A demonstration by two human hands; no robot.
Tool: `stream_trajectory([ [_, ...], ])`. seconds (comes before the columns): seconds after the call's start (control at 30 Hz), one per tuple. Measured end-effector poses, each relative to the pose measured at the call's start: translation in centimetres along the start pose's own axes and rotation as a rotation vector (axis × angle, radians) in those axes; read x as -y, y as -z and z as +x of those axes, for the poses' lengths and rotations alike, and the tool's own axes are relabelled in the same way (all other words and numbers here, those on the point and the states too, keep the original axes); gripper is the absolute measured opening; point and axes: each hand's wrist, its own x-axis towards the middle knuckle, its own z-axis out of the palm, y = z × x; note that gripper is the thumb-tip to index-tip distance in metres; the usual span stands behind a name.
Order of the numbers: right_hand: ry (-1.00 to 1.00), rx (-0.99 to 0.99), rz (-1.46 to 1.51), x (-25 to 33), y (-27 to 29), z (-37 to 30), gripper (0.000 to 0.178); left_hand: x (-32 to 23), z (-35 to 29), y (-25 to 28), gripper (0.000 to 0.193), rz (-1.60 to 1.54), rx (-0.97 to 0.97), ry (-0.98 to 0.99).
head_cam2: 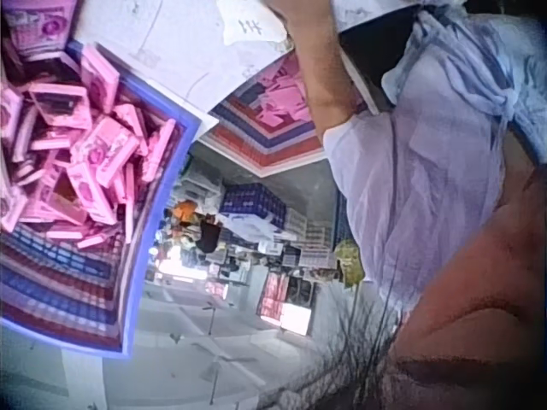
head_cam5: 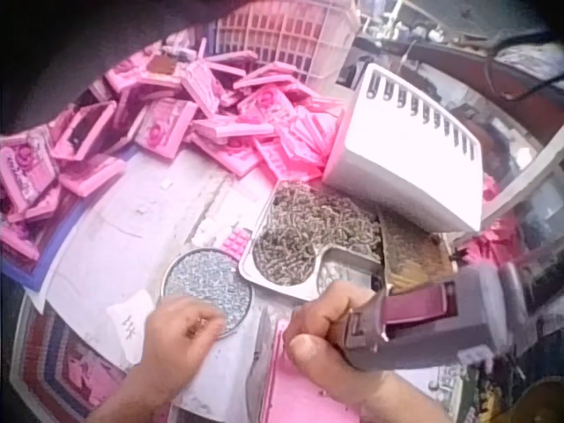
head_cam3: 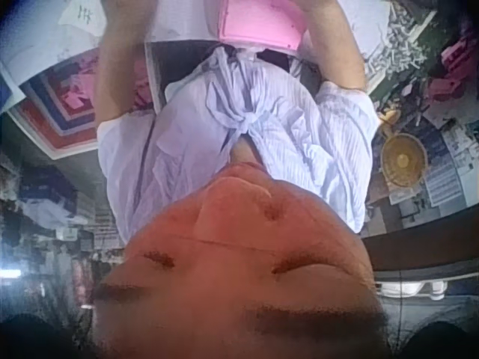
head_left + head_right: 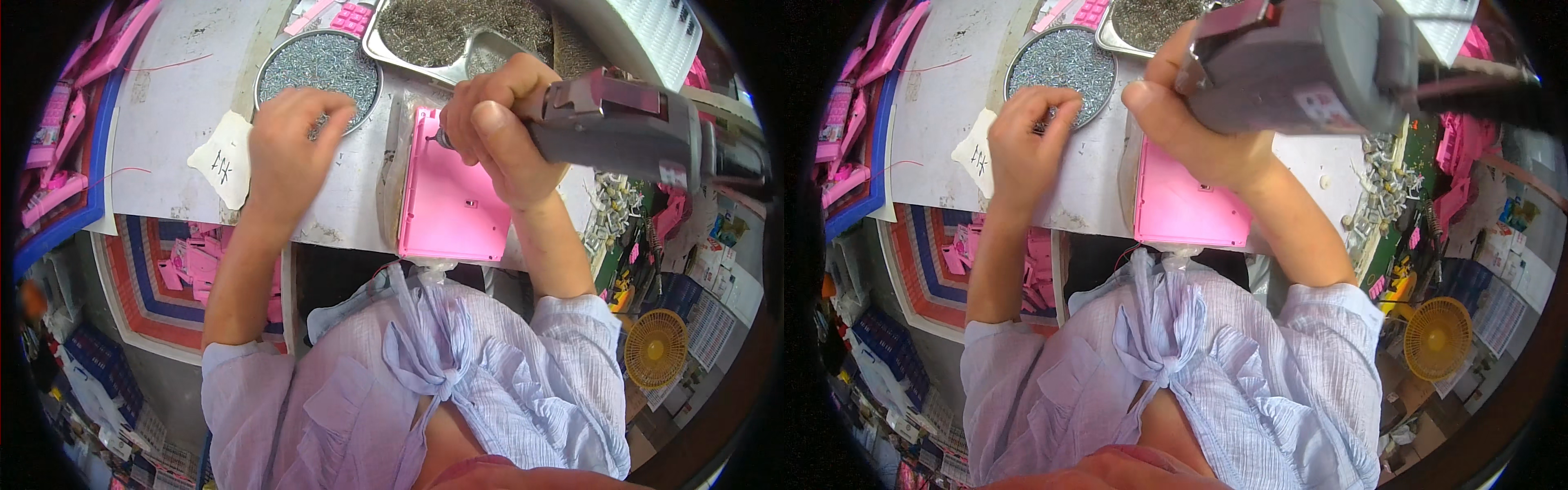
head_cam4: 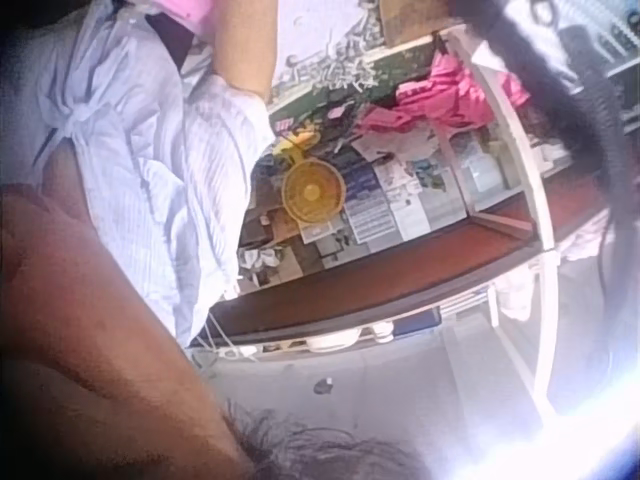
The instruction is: Assembling and soldering components like a speaker and wires into a pink plastic calculator or toy casing.
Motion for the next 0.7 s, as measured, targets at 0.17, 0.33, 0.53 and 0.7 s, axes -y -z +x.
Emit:
stream_trajectory([
  [0.17,-0.087,-0.004,0.121,0.2,0.0,0.3,0.018,-3.0,-1.0,0.2,0.010,0.050,0.135,-0.270],
  [0.33,-0.141,-0.092,0.036,0.1,-0.8,0.8,0.016,-3.0,-2.3,-0.7,0.009,-0.248,0.096,-0.058],
  [0.53,-0.118,0.017,0.065,-0.3,-0.2,1.1,0.016,-4.0,-3.4,-0.5,0.010,-0.297,0.259,0.099],
  [0.7,0.037,0.132,0.166,2.0,0.7,1.1,0.019,-3.3,-4.0,-1.5,0.013,-0.160,0.128,-0.204],
])
